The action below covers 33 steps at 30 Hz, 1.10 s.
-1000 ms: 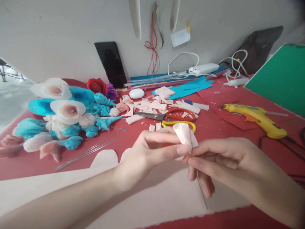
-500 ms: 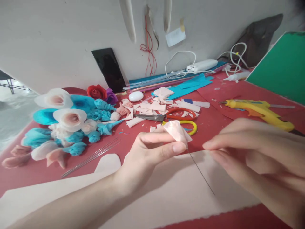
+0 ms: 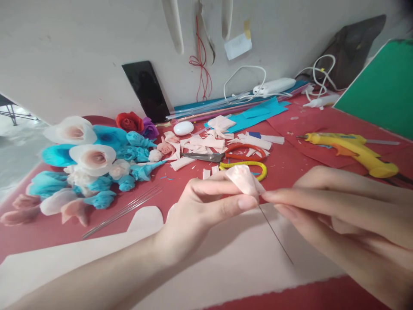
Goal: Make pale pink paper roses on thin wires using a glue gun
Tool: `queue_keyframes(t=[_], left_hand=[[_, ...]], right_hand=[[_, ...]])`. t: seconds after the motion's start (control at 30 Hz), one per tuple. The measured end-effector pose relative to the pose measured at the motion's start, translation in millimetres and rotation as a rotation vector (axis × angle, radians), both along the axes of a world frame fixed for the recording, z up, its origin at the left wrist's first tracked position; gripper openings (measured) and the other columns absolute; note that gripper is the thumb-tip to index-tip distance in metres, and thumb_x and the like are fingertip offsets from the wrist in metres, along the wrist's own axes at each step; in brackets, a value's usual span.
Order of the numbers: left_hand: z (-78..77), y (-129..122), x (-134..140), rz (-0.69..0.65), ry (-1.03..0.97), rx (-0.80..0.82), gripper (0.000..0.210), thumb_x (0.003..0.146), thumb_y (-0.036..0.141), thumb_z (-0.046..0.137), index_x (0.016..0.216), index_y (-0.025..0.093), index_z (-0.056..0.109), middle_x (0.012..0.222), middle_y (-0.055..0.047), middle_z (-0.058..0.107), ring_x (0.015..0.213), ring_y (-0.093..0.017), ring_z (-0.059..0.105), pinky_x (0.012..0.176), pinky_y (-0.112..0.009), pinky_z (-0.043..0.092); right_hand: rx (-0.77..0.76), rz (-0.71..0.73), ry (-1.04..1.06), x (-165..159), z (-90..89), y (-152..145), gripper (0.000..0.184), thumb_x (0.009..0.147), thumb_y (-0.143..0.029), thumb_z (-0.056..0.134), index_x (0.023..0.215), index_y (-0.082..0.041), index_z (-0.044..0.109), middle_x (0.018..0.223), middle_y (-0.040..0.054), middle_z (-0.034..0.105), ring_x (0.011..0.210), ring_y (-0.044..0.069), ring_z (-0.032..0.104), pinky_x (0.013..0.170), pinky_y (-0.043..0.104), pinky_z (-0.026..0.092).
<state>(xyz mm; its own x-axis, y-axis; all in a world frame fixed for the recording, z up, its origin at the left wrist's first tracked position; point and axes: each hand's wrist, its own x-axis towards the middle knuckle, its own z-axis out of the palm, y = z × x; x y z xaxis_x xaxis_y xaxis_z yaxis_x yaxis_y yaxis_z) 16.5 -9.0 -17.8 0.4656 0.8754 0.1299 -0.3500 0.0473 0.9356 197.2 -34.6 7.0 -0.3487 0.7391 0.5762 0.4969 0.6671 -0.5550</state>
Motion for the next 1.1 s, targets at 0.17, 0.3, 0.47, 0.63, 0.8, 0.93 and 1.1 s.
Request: queue_keyframes(t=[0.17, 0.3, 0.47, 0.63, 0.8, 0.93, 1.1], left_hand=[[-2.1, -0.9, -0.5, 0.008, 0.008, -0.004, 0.009, 0.077, 0.022, 0.066, 0.074, 0.027, 0.074, 0.079, 0.002, 0.063, 0.085, -0.012, 0.056, 0.087, -0.024, 0.042], [-5.1, -0.6, -3.3, 0.004, 0.049, 0.021, 0.01, 0.078, 0.021, 0.065, 0.074, 0.024, 0.073, 0.076, 0.002, 0.063, 0.082, -0.012, 0.057, 0.083, -0.023, 0.042], [-7.9, -0.5, -4.3, 0.021, 0.061, 0.009, 0.009, 0.077, 0.021, 0.066, 0.073, 0.024, 0.073, 0.079, 0.001, 0.065, 0.084, -0.015, 0.058, 0.078, -0.025, 0.044], [-6.2, 0.0, -2.0, 0.023, 0.01, 0.001, 0.009, 0.076, 0.022, 0.067, 0.07, 0.024, 0.073, 0.078, 0.002, 0.061, 0.084, -0.013, 0.055, 0.084, -0.024, 0.043], [-7.0, 0.5, -3.8, 0.002, 0.03, -0.035, 0.009, 0.078, 0.022, 0.066, 0.072, 0.023, 0.072, 0.081, 0.002, 0.061, 0.084, -0.013, 0.055, 0.082, -0.025, 0.043], [-7.5, 0.5, -3.2, 0.01, 0.018, -0.051, 0.006, 0.076, 0.024, 0.067, 0.072, 0.023, 0.072, 0.083, 0.002, 0.061, 0.087, -0.014, 0.055, 0.083, -0.025, 0.042], [-5.2, 0.5, -0.3, -0.021, -0.032, -0.045, 0.008, 0.077, 0.021, 0.066, 0.073, 0.023, 0.073, 0.079, 0.003, 0.06, 0.083, -0.011, 0.054, 0.081, -0.021, 0.044]], right_hand=[[0.0, -0.006, 0.005, -1.6, -0.7, -1.5, 0.014, 0.083, -0.01, 0.055, 0.088, -0.02, 0.063, 0.067, -0.0014, 0.053, 0.053, 0.004, 0.048, 0.047, 0.015, 0.037], [-0.036, 0.008, -0.013, -1.9, -2.0, -1.0, 0.014, 0.084, -0.012, 0.055, 0.091, -0.021, 0.062, 0.066, -0.0019, 0.052, 0.051, 0.004, 0.047, 0.044, 0.015, 0.036], [-0.164, -0.009, 0.09, -2.6, -2.4, -0.3, 0.013, 0.084, -0.016, 0.056, 0.086, -0.026, 0.064, 0.063, -0.003, 0.052, 0.048, 0.004, 0.044, 0.04, 0.014, 0.034], [-0.485, -0.017, 0.211, -1.3, -5.4, 2.3, 0.012, 0.084, -0.028, 0.059, 0.082, -0.033, 0.069, 0.077, -0.0037, 0.061, 0.055, 0.007, 0.052, 0.04, 0.012, 0.038], [-0.867, 0.08, 0.444, -0.7, -6.3, 7.3, 0.01, 0.081, -0.033, 0.062, 0.078, -0.031, 0.071, 0.068, -0.0023, 0.058, 0.056, 0.006, 0.05, 0.043, 0.01, 0.038], [-1.114, 0.088, 0.593, -2.1, -8.3, 10.6, 0.016, 0.079, -0.034, 0.064, 0.066, -0.025, 0.068, 0.05, -0.0038, 0.037, 0.047, 0.004, 0.033, 0.043, 0.008, 0.033], [-1.166, 0.021, 0.666, -3.8, -11.9, 11.5, 0.012, 0.078, -0.034, 0.066, 0.072, -0.024, 0.068, 0.059, -0.0029, 0.045, 0.056, 0.004, 0.042, 0.051, 0.007, 0.038]])
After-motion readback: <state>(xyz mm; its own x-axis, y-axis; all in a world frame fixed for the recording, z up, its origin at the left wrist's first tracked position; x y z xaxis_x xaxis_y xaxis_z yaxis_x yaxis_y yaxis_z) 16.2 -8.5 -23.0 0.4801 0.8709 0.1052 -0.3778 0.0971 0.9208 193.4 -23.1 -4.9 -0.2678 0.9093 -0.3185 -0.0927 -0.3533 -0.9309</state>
